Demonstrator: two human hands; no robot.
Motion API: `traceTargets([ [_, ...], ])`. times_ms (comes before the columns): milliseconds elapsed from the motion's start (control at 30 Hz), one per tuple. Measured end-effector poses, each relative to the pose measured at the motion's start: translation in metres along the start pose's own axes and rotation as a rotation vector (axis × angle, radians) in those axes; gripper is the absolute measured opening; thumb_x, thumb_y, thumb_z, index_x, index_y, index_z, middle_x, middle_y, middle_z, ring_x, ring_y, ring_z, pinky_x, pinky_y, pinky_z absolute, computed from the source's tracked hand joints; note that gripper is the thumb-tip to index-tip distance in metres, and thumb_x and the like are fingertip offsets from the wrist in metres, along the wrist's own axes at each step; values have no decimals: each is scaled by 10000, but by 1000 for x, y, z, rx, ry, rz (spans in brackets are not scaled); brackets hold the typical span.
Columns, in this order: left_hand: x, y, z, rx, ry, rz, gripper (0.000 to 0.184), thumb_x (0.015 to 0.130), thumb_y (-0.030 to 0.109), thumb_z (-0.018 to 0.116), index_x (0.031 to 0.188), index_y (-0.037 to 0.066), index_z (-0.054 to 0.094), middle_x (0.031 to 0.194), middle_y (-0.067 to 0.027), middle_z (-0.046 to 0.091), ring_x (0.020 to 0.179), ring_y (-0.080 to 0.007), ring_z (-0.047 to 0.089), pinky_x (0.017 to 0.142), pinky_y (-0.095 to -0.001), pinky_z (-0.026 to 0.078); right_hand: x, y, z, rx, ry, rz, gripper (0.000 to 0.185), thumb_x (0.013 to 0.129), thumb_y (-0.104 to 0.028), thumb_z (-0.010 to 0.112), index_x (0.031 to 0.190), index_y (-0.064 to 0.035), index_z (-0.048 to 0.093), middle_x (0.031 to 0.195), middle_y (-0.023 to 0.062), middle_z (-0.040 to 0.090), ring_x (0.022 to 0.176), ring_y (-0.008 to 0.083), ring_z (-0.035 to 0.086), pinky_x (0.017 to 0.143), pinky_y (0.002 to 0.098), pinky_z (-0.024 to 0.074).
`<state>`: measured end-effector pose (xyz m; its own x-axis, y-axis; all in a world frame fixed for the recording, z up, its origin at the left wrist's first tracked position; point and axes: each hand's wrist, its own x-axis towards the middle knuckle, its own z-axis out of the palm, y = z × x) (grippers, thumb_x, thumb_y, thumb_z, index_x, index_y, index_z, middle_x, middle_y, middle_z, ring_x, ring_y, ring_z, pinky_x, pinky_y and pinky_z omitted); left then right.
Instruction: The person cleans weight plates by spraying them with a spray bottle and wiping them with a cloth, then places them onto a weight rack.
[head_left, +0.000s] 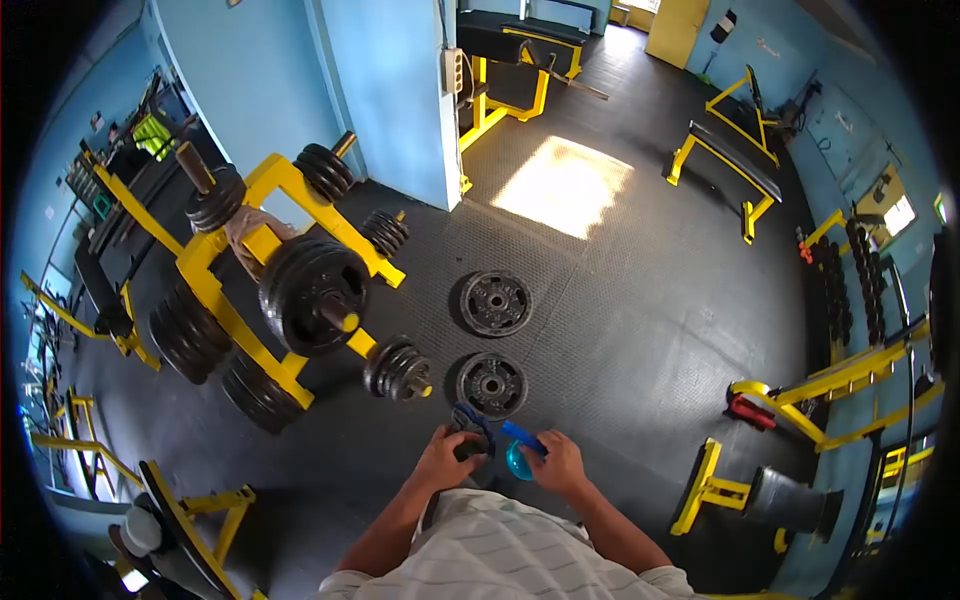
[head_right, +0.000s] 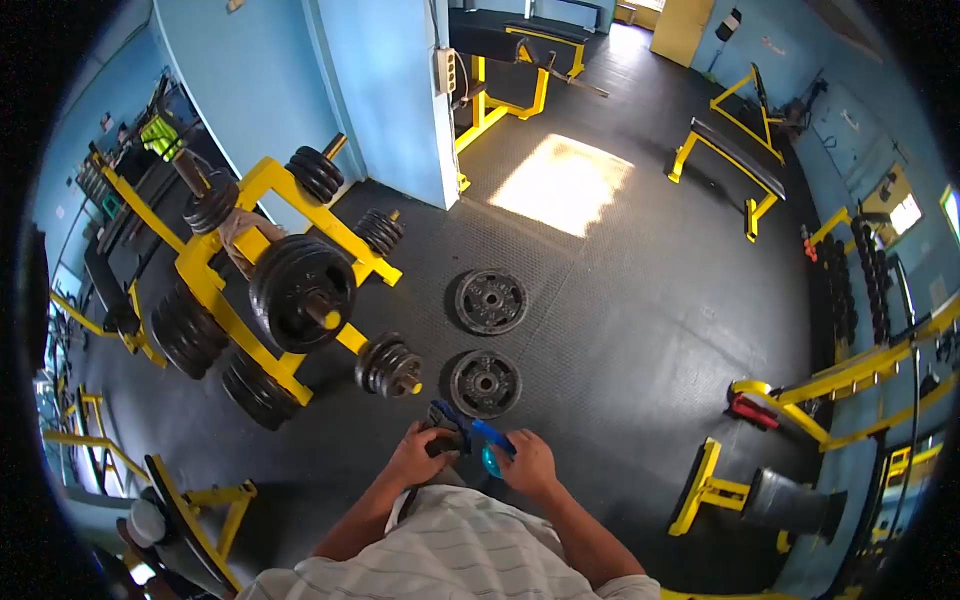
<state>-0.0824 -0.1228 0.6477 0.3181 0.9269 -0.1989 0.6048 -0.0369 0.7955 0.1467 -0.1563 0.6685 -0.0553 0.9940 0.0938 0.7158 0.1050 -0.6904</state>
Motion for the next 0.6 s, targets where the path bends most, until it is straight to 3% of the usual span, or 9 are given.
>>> traceTargets([
  [67,22,12,11,-70,-19,-61,397,736,325,726,1071,122,658,1079,-206,578,1056,-353,557,900,-415,460,15,22,-24,-22,-7,134,270,774,-248,704,857,-2,629,815,162,625,749,355,606,664,430,485],
  [167,65,13,18,-44,-46,18,409,737,333,726,1076,115,657,1059,-203,584,1017,-347,577,862,-407,480,40,66,-44,-34,101,124,275,768,-237,710,883,2,639,843,165,639,761,347,615,672,419,489],
  [233,97,24,20,-58,-31,-62,392,737,314,729,1061,105,659,1014,-201,608,971,-333,600,813,-392,497,62,93,-57,-36,104,186,283,775,-250,700,917,-11,641,859,159,640,776,346,615,683,421,490],
  [267,121,6,32,-136,-56,17,347,754,267,713,1040,82,649,1016,-190,618,921,-321,614,776,-392,502,68,101,-65,-37,103,258,295,783,-263,690,950,-25,642,876,152,640,790,344,616,695,423,490],
  [367,182,42,32,-228,-28,103,345,780,230,683,1068,55,610,1010,-175,626,925,-330,610,789,-396,492,100,112,-102,-43,205,237,255,769,-207,705,899,5,648,838,172,645,750,326,626,684,392,492],
  [500,257,94,38,-143,121,275,435,784,208,672,1157,34,536,1034,-169,625,960,-332,606,829,-382,475,146,151,-137,-55,188,375,239,765,-191,705,901,-1,654,815,168,642,730,313,627,671,376,490],
  [567,291,122,37,-160,163,273,379,774,204,679,1092,27,574,995,-163,636,940,-315,614,823,-394,477,177,169,-152,-26,247,376,233,758,-184,709,903,-7,661,793,164,636,708,305,625,648,367,484],
  [600,310,130,38,-175,62,269,342,772,207,679,1053,31,593,963,-157,642,920,-312,621,812,-396,481,192,183,-158,-20,234,367,233,758,-184,709,903,-7,661,793,164,636,708,305,625,648,367,484],
])
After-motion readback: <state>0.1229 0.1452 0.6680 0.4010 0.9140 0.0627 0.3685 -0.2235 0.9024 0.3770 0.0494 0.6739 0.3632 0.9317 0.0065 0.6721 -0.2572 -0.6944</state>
